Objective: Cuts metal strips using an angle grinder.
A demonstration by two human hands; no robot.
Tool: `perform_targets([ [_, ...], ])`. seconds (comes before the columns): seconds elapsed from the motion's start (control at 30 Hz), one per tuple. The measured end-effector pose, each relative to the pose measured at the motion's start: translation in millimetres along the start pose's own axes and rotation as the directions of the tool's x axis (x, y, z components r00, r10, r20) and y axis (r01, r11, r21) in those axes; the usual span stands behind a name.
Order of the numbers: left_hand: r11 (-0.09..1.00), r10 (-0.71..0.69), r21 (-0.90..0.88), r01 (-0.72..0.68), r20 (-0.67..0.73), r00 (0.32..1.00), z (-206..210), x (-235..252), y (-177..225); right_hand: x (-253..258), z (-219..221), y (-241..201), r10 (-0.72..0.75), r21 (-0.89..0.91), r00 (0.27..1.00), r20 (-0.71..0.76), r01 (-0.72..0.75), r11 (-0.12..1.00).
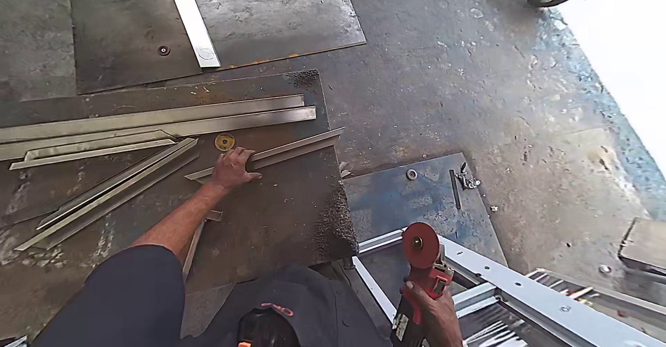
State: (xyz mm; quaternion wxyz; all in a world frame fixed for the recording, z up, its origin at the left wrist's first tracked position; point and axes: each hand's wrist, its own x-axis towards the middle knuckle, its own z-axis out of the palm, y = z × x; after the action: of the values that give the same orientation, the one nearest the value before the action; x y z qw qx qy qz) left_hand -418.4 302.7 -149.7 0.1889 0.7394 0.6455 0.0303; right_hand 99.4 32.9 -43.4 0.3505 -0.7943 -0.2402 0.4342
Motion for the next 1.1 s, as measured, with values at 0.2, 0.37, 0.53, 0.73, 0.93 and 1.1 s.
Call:
perform_targets([
  [0.2,0.980,0.145,0.099,-0.173,0.237,0.961,-20,27,-20,-16,5,10,-0.011,0.062,1.000,-0.019,0.012,0.998],
  [0.37,0.957,0.176,0.175,-0.232,0.286,0.942,-32,21,17,-15,-3,9,-0.042,0.063,0.999,0.023,0.041,0.997],
  [0.53,0.993,0.032,0.097,-0.064,0.301,0.953,-25,-40,88,-10,-19,30,-0.061,0.086,0.996,0.063,0.056,0.995],
  [0.73,0.992,-0.101,-0.043,0.117,0.279,0.955,11,-90,151,4,-37,49,-0.072,0.121,0.992,0.102,0.059,0.991],
  [0.93,0.994,-0.096,-0.032,0.106,0.234,0.968,18,-99,161,23,-39,32,-0.047,0.100,0.991,0.122,0.035,0.994],
  [1.1,0.974,-0.091,-0.201,0.109,0.096,0.991,36,-53,153,47,-19,-1,-0.058,-0.030,0.988,0.140,0.063,0.998],
])
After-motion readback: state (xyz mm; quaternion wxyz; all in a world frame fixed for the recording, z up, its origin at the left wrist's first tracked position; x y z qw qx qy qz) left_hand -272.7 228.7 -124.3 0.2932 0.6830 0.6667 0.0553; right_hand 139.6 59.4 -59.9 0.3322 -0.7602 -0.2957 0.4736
